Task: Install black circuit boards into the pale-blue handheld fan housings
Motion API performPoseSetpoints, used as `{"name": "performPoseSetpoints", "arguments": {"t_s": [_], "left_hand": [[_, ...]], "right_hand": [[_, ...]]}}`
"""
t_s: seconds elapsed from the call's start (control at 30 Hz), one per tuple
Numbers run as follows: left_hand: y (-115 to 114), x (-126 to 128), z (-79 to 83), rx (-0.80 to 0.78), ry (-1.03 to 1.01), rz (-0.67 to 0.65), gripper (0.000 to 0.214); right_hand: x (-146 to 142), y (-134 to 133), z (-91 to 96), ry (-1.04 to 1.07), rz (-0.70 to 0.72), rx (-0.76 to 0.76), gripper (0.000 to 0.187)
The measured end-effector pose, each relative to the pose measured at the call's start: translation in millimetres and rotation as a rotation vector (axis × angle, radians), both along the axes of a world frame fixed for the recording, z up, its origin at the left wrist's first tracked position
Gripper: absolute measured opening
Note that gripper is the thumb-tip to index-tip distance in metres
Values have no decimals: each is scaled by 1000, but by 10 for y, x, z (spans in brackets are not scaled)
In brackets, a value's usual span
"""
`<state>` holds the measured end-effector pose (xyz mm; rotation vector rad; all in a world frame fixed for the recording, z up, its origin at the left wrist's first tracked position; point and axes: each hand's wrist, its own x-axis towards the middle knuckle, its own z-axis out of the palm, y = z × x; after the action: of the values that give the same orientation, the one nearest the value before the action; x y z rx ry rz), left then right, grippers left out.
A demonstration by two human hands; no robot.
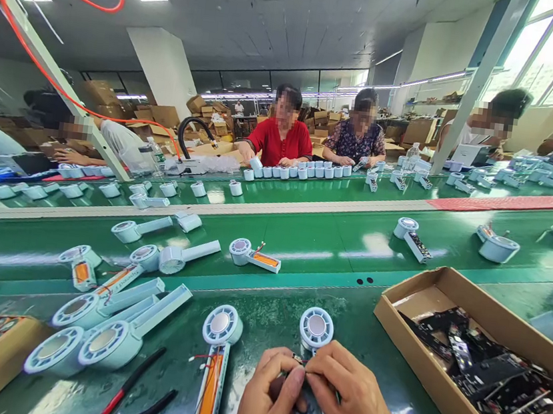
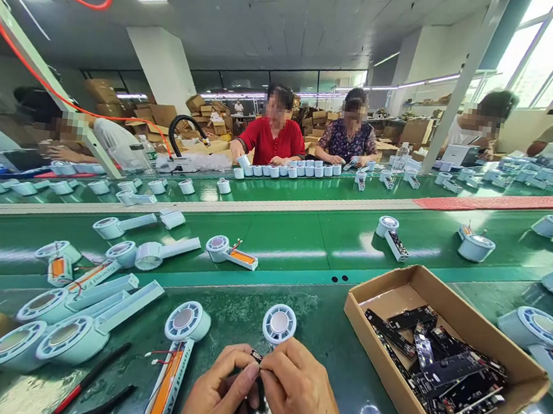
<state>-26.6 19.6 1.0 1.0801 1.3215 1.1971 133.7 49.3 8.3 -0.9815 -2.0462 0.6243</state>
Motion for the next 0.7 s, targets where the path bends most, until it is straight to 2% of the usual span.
{"name": "performPoseSetpoints", "arguments": {"t_s": [0.23, 0.4, 0.53, 0.7], "left_hand": [[-11, -3, -69, 22, -9, 1, 35], [-20, 26, -103, 14, -15, 22, 37], [-31, 47, -168, 3, -54, 120, 53], [-52, 36, -262, 85, 128, 122, 40]], "right_hand": [[11, 2, 4, 26, 12, 3, 22], [-33, 5, -5, -17, -78, 76, 20], [-72, 14, -24, -44, -174, 101, 19], [-98, 27, -48, -106, -179, 204, 20]]}}
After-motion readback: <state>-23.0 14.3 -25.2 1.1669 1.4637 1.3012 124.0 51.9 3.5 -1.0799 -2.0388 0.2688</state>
